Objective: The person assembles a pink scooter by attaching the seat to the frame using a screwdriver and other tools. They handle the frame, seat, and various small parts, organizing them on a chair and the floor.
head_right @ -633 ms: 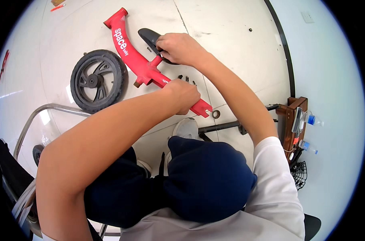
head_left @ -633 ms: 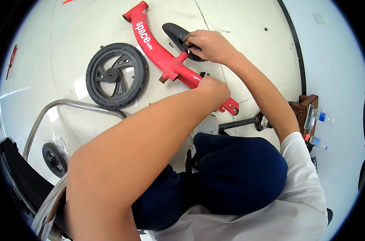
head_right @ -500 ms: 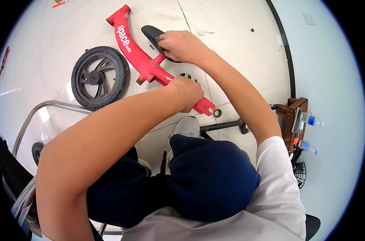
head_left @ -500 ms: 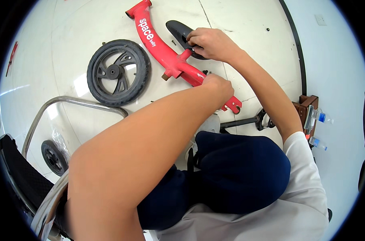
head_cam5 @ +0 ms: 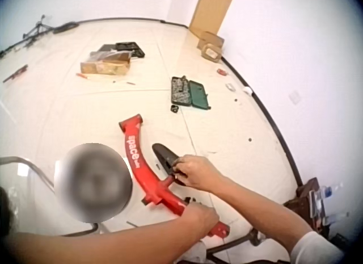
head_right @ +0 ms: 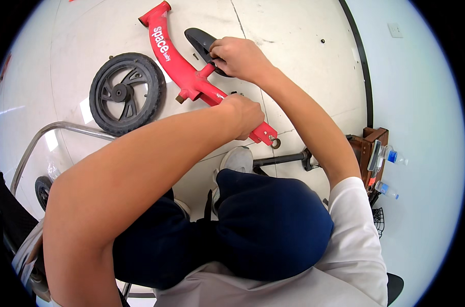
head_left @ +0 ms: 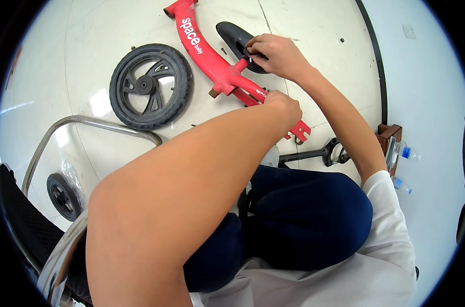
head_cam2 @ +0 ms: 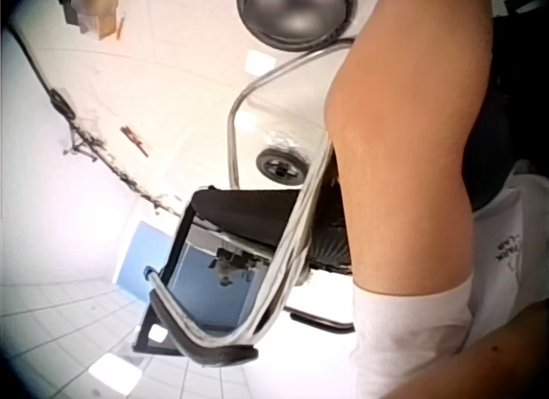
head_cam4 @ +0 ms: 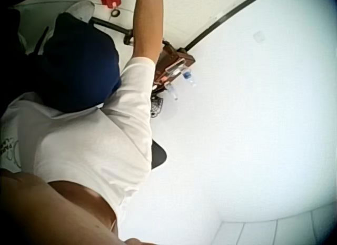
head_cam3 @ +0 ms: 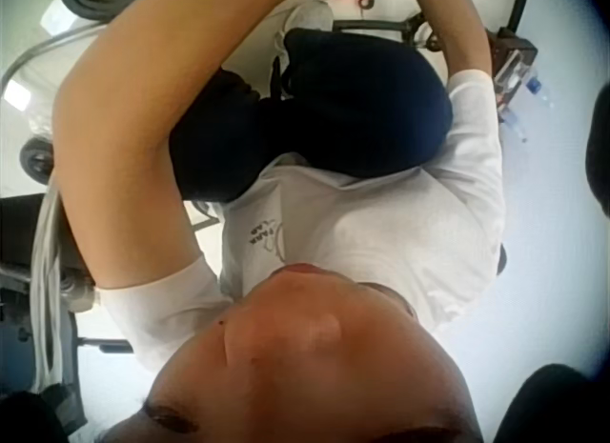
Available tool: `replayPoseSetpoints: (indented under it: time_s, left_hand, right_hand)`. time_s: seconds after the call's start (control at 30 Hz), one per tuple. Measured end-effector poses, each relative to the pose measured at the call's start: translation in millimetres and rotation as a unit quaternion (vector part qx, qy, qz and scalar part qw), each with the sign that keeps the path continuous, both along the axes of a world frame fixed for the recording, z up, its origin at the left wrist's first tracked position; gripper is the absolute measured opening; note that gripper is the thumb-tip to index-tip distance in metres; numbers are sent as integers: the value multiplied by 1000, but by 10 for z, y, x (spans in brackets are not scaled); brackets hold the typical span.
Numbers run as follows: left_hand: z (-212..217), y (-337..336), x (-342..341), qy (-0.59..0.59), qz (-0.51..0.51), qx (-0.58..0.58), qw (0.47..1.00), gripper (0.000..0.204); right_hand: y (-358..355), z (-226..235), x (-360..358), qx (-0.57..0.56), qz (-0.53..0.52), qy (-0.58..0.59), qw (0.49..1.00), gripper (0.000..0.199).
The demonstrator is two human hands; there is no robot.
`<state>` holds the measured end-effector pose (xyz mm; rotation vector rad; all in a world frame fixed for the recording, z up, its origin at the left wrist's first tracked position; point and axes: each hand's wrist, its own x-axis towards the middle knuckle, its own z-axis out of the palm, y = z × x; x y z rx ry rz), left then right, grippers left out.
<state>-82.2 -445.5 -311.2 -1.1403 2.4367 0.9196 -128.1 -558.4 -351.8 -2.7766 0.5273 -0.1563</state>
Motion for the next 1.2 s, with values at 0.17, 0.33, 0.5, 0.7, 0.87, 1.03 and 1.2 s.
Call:
replayPoseSetpoints:
  time_s: [0.17,0.33,0.5,0.7,0.87,1.03,1.2]
  left_hand:
    - [2,0,7,-4,4,12,1000,22]
    - [-1,-10,13,-2,-5,21,1000,23]
    - [-9,-5,0,-3,-11,18,1000,23]
    - [-36,-10,-22,2,-15,15,1000,24]
    - [-64,-6,-25,10,-10,-1,1000,23]
    - [-45,-10,-28,4,-10,-1,1000,23]
    - [-2,-12,-10,5,-12,5,1000,23]
  right_hand:
    - [-31,47,87,-35,46,54,997,15]
    - [6,49,102,-43,28,56,997,11]
    - [17,11,120,-69,33,35,996,12]
    - [1,46,99,1,10,42,999,13]
    - [1,-2,104,-50,37,9,998,11]
    - [18,12,95,-36,36,37,998,11]
    - [35,-40,72,-101,76,16,992,7]
